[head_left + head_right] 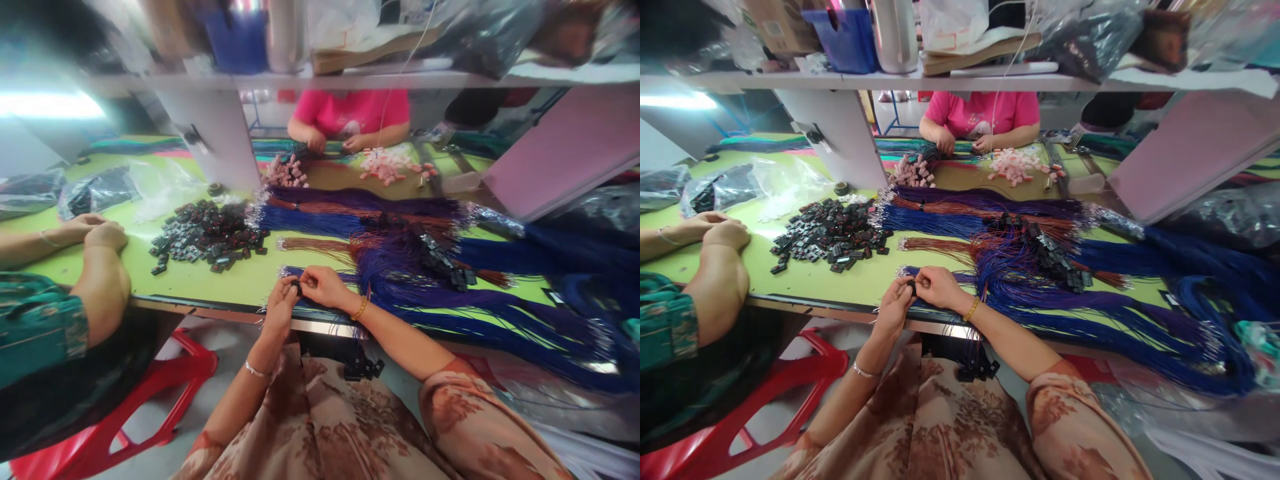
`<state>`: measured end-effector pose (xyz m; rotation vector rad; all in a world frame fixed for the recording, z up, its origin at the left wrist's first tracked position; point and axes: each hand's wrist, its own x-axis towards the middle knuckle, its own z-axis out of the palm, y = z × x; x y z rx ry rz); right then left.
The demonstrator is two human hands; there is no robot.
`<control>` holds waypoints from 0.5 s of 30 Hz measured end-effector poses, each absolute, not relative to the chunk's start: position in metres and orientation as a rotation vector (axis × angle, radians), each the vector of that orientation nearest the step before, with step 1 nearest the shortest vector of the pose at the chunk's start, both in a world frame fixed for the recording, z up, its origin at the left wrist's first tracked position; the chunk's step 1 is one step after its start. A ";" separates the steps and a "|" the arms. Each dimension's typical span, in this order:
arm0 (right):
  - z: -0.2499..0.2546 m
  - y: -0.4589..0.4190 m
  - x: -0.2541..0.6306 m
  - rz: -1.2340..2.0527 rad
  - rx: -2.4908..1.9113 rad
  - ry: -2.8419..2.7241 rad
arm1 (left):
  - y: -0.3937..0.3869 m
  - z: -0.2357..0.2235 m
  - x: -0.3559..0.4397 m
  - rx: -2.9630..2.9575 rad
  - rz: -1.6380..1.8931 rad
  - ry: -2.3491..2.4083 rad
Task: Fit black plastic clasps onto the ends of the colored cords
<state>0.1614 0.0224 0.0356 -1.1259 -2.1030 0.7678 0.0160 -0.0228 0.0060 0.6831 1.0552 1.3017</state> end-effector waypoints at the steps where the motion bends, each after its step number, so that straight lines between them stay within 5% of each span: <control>1: 0.036 0.022 0.162 0.754 -1.114 -2.119 | -0.023 0.006 0.017 0.677 1.313 1.064; 15: 0.055 0.016 0.170 0.780 -1.094 -2.282 | -0.020 0.009 0.015 0.597 1.314 1.038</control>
